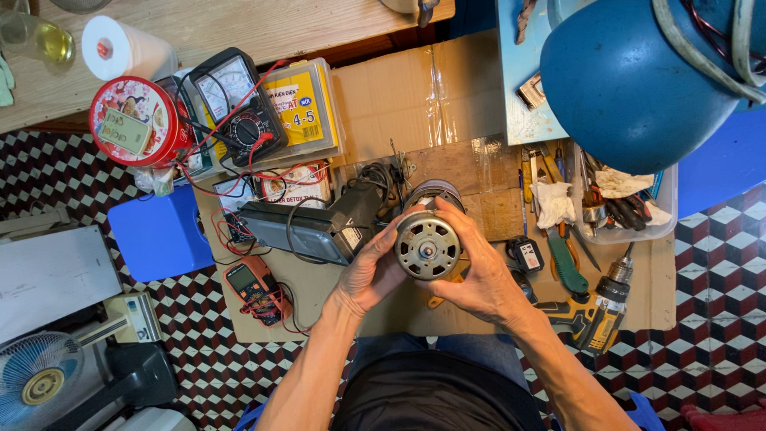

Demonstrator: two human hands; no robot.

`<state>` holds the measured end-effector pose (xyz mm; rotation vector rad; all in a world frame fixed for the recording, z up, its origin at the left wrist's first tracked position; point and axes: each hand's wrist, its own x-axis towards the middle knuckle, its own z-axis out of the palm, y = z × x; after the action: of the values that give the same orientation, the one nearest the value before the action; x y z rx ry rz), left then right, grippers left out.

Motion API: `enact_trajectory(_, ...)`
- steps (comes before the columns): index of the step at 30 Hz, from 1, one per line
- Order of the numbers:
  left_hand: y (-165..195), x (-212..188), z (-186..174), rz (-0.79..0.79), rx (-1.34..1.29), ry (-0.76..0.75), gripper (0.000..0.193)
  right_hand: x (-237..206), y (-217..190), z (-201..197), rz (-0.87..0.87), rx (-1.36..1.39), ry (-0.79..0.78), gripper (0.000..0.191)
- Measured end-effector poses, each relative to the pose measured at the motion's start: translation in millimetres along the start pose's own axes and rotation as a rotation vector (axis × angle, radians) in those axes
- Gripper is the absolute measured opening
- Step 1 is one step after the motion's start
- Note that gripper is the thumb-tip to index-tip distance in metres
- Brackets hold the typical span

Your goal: The person cleans a small electrical motor with a cloth, rotates the rotor by hand, and uses pliers to adjust a component on the motor shaft. The work is performed on a cluttered workbench with various tools and electronic equipment visible.

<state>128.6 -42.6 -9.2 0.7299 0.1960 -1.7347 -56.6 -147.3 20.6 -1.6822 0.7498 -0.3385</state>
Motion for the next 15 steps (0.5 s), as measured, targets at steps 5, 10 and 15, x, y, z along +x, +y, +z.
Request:
enact_trajectory(5,4.8,-2.0,5.4,-0.022,0.075,-0.001,0.080,-1.7,-0.1,-0.7,-0.015,-0.002,-0.020,0.097)
enact_trajectory(10,11.4,-3.7,15.1,-0.051,0.255,0.087,0.077,1.0,0.4,-2.8,0.008,0.000,-0.016,0.096)
enact_trajectory(15,18.8,5.5,26.9,-0.044,0.418,0.174,0.069,6.0,-0.4,-4.2,-0.015,-0.011,-0.054,0.101)
